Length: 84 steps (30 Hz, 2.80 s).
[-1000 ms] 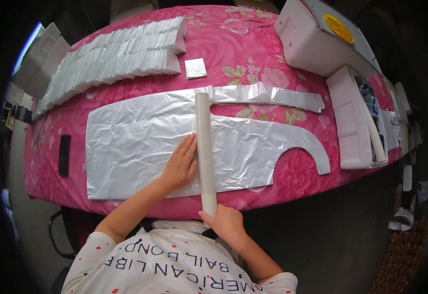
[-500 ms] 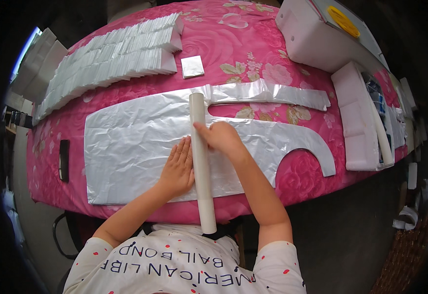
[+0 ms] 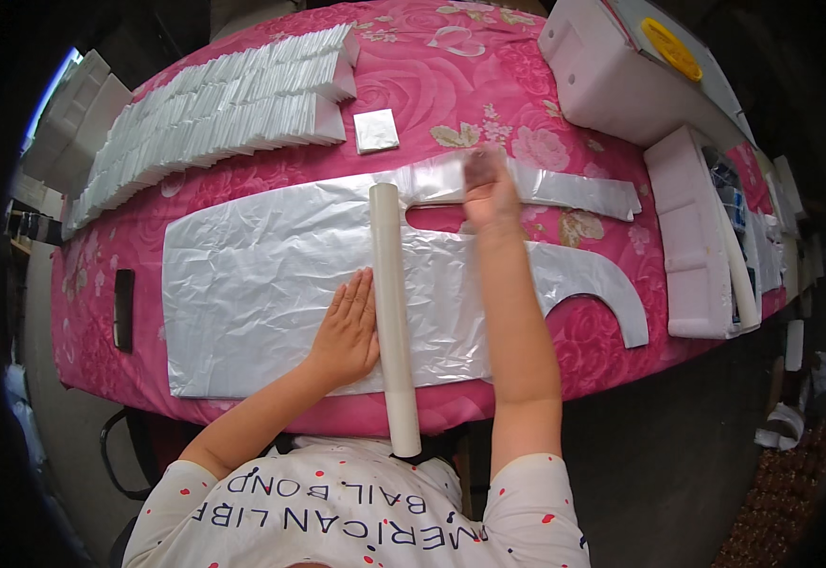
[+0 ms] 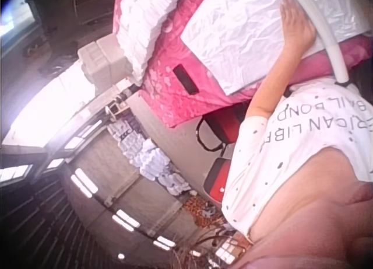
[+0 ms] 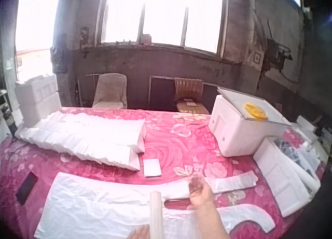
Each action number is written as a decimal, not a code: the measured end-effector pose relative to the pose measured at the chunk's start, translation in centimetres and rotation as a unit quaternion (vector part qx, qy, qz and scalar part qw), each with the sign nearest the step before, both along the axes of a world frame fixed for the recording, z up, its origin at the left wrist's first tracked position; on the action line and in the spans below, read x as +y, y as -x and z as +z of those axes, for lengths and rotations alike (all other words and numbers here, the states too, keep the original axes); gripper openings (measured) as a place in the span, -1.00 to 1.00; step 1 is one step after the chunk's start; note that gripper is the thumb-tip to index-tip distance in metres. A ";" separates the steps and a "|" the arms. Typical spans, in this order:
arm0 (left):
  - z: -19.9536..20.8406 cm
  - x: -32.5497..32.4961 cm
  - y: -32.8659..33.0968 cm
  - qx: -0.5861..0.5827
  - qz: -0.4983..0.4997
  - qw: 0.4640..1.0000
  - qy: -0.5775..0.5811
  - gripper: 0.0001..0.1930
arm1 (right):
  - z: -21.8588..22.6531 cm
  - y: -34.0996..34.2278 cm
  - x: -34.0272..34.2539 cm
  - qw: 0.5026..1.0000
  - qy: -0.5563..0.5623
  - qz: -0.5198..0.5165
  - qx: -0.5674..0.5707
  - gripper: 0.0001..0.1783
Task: The person wraps a white cylindrical object in clear plastic film on a pink floral tablecloth. They unroll the film, place the object, roll it to encase it, and fold the film edges to secure the wrap.
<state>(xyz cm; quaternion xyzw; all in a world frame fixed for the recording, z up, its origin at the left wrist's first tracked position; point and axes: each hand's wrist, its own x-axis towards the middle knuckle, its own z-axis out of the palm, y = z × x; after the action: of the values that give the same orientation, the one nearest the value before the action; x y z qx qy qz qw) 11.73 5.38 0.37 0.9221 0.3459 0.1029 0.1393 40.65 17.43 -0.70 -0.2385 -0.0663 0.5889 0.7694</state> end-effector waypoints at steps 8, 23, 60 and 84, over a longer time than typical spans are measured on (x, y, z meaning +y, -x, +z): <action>-0.2 -0.1 -0.1 -0.005 -0.002 1.000 -0.009 -0.31 | 6.1 -15.1 -3.9 0.969 0.035 -0.238 -0.056 -0.71; -3.2 0.2 0.1 -0.089 -0.002 0.993 -0.079 -0.35 | 7.7 29.7 -4.2 0.582 -0.159 0.155 -0.782 -0.75; 2.4 12.1 -1.8 -0.487 0.270 0.527 0.642 -0.41 | 5.7 10.6 -18.2 0.379 -0.140 0.184 -0.896 -0.39; 2.6 -10.0 27.6 -0.515 0.422 0.712 0.223 -0.56 | 3.6 34.7 -5.0 0.320 -0.441 0.211 -0.811 -0.40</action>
<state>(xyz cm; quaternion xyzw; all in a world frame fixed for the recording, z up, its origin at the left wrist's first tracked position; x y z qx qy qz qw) -15.89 -4.63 3.00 0.4261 0.5868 0.5298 0.4398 5.93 12.42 2.88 -0.2005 -0.9557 0.1282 0.1733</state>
